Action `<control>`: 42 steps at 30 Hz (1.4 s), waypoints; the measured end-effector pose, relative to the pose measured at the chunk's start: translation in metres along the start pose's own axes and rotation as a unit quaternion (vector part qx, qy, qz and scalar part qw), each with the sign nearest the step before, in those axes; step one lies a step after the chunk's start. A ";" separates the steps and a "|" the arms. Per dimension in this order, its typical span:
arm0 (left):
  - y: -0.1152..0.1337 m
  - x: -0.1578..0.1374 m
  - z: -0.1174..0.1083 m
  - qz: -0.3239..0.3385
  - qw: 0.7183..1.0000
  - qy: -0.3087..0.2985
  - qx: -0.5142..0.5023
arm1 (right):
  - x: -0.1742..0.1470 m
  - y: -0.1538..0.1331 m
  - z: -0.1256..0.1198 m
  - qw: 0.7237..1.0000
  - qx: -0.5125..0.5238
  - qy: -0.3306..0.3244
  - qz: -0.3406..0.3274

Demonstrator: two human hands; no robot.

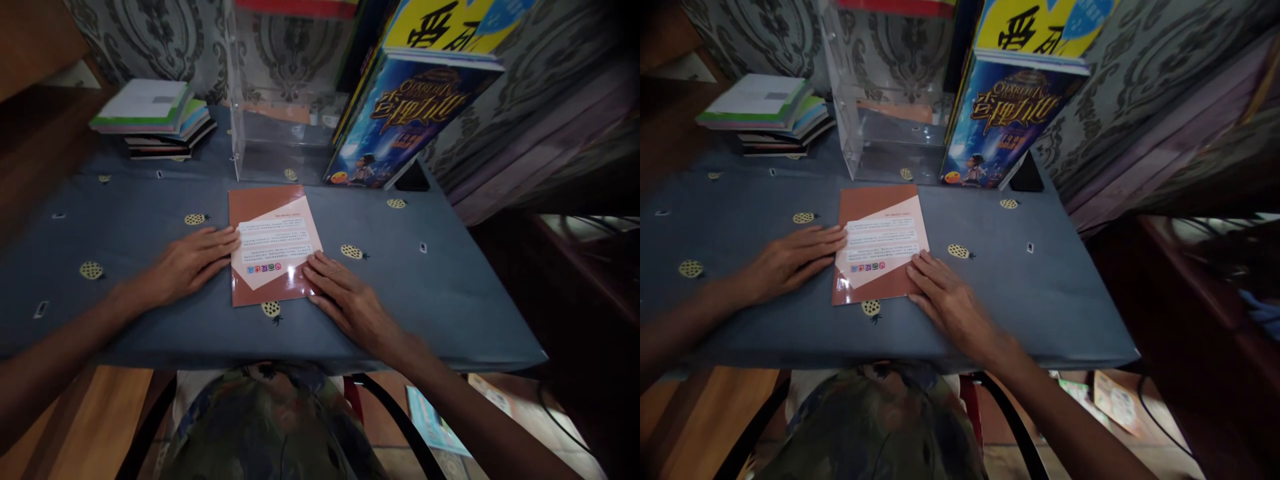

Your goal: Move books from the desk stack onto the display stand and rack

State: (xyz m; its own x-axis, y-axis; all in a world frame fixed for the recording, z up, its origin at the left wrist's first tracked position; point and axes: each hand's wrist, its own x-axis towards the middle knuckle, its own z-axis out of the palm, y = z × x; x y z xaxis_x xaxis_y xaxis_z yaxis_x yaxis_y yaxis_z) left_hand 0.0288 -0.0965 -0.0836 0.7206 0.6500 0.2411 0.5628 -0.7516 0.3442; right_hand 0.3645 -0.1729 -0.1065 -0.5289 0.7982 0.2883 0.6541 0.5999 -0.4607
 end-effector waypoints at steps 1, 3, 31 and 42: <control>0.007 -0.006 0.000 0.010 1.000 -0.005 -0.008 | 0.000 0.000 0.000 1.000 -0.001 0.000 -0.001; 0.021 -0.017 -0.001 0.028 0.999 -0.016 -0.024 | 0.000 -0.001 -0.001 1.000 0.000 -0.002 -0.001; 0.082 0.023 0.020 0.189 0.976 -0.097 0.053 | -0.003 -0.009 -0.007 0.992 -0.050 0.113 -0.006; 0.094 0.043 0.038 0.192 0.971 -0.133 0.054 | 0.000 -0.013 -0.010 0.989 -0.068 0.132 -0.021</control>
State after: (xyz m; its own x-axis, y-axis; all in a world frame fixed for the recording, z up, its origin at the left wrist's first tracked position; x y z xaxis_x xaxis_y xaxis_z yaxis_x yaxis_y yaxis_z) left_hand 0.1285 -0.1435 -0.0757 0.9565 0.2790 0.0857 0.2612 -0.9492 0.1752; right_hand 0.3615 -0.1804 -0.0921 -0.4085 0.7483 0.5227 0.7109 0.6200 -0.3320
